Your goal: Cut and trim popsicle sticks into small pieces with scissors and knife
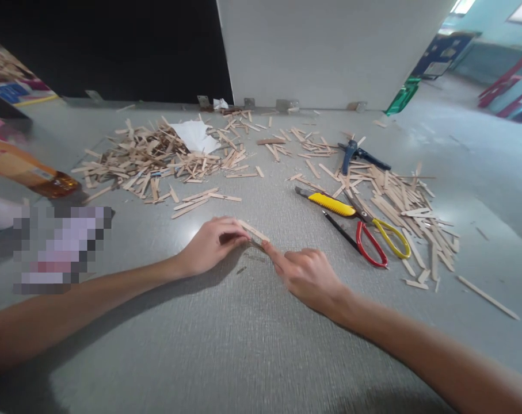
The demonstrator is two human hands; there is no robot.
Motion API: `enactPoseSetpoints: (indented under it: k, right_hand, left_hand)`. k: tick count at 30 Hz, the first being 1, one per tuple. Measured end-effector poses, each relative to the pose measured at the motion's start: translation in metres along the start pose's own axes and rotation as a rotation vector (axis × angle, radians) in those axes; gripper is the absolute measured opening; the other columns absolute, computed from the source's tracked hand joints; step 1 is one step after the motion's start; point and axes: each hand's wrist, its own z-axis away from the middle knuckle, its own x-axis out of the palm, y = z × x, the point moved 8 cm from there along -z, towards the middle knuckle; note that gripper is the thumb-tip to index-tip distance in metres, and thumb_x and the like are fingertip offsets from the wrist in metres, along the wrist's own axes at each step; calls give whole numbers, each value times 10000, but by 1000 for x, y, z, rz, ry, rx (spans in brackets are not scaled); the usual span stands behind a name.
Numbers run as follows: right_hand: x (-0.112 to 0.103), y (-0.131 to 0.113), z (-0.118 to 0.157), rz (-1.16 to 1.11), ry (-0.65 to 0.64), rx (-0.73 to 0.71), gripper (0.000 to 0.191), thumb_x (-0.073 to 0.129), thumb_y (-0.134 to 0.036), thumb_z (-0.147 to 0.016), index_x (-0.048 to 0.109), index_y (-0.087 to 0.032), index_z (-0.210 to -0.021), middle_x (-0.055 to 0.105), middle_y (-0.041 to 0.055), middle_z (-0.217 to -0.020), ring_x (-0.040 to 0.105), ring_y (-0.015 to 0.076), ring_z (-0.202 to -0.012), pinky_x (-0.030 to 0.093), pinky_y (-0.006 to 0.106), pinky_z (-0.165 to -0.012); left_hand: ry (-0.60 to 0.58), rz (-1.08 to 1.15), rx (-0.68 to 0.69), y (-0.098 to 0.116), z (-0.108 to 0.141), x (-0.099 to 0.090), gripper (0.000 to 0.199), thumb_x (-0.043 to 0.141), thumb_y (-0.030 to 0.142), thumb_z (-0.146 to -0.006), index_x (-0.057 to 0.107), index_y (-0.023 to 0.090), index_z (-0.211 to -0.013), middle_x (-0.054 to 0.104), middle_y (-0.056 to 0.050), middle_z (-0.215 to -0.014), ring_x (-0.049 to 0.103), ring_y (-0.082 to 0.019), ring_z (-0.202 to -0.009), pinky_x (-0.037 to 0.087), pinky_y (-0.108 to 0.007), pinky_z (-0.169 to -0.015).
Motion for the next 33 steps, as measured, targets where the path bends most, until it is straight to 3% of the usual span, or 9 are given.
enactPoseSetpoints:
  k: [9, 17, 23, 29, 33]
  right_hand:
    - [3, -2, 2, 25, -48, -22, 477, 475, -141, -1078, 727, -167, -1482, 680, 2, -559, 527, 152, -489, 274, 315, -510]
    - [9, -4, 2, 43, -169, -63, 567, 514, -66, -1015, 635, -121, -1566, 702, -1, -643, 548, 155, -520, 305, 324, -528]
    - [7, -5, -1, 5, -153, -100, 530, 467, -46, -1034, 679, -96, -1517, 694, -2, -630, 549, 152, -505, 311, 330, -525]
    - [-2, 0, 0, -58, 6, -37, 448, 451, -142, -1110, 758, -133, -1436, 683, -9, -571, 534, 130, -478, 337, 299, -529]
    - [-2, 0, 0, -66, 11, -29, 436, 463, -156, -1116, 751, -150, -1444, 708, -12, -592, 555, 124, -485, 332, 287, -525]
  left_hand:
    - [-21, -39, 14, -3, 0, 3, 172, 695, 278, -1049, 831, 230, -955, 771, -43, -867, 670, -221, -852, 483, -391, -929]
    - [-21, -55, 9, -4, 0, 4, 168, 720, 254, -1030, 814, 224, -894, 737, -26, -810, 646, -205, -796, 464, -344, -844]
    - [-34, -43, 7, -5, -1, 5, 207, 690, 264, -1053, 793, 210, -881, 735, -26, -804, 637, -204, -784, 442, -337, -824]
    - [-38, -67, 8, -7, -1, 5, 218, 674, 280, -1064, 779, 203, -889, 744, -37, -825, 643, -211, -811, 443, -349, -840]
    - [-46, -64, 14, -6, -1, 5, 211, 675, 260, -1070, 776, 191, -897, 742, -33, -835, 636, -204, -801, 436, -347, -834]
